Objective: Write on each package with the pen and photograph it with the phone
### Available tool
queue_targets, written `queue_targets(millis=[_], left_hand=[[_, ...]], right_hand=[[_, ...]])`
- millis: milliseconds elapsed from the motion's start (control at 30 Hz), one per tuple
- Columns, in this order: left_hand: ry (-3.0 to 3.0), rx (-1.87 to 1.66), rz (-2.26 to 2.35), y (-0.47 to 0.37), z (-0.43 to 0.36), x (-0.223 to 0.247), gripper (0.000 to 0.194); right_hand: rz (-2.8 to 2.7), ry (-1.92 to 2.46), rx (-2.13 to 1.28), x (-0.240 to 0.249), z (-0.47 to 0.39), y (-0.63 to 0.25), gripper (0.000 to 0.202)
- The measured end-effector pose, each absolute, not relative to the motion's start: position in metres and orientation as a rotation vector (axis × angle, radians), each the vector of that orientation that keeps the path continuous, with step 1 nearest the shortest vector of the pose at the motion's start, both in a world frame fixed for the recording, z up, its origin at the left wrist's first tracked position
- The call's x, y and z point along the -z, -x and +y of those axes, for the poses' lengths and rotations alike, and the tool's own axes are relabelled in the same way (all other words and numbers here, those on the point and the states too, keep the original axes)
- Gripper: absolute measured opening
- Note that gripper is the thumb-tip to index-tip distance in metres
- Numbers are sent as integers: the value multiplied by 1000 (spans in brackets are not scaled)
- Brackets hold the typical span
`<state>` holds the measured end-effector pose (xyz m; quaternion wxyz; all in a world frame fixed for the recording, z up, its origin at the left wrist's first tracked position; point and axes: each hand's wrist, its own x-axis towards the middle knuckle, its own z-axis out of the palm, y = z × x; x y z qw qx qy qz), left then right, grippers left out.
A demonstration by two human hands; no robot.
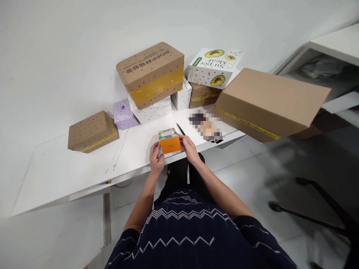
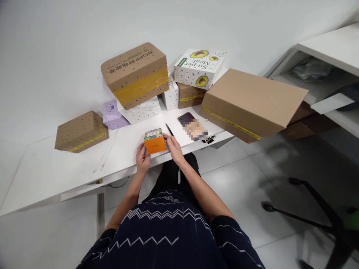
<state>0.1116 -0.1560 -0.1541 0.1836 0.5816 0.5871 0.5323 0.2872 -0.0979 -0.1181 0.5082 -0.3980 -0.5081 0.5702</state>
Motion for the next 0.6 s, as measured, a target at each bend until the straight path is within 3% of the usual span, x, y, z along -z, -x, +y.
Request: queue_targets(millis=[600], left_hand=[[-1466,-1604,1533,-109,-151,153,45]], right_hand=[[-1247,1140,-1406,97,-106,-291,56]])
